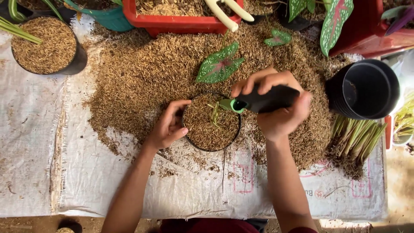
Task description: The person places a plant cutting into a black pot and uses a small trowel to scoop and add soil around the base. They then use a spray bottle to water the plant and continue adding more soil with the trowel to fill the pot.
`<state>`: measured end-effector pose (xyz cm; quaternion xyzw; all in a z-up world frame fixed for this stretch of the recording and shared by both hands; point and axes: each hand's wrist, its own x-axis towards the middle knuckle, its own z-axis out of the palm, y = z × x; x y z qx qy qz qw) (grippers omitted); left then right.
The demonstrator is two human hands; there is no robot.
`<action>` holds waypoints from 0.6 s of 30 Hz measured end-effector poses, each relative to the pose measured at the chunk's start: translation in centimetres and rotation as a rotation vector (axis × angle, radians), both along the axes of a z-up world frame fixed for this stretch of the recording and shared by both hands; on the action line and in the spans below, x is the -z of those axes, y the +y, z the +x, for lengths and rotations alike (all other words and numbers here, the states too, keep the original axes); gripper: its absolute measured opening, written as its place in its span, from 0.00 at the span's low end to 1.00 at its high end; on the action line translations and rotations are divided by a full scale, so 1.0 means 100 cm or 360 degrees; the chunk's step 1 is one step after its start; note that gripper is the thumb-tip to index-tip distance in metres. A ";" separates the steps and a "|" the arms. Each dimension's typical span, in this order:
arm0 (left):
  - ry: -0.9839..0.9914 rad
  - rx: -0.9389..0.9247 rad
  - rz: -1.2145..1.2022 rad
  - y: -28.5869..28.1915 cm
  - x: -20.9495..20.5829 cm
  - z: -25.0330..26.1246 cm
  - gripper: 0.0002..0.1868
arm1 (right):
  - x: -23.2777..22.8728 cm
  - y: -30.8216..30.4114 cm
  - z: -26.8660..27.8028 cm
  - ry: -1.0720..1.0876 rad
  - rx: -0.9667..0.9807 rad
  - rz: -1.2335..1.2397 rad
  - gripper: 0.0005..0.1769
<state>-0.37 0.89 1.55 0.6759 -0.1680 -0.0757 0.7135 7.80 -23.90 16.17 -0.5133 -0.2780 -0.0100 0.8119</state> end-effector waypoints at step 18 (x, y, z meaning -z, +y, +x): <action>0.0062 0.0187 -0.0013 0.006 0.003 0.003 0.43 | -0.020 -0.004 -0.013 0.0002 -0.0012 -0.0194 0.28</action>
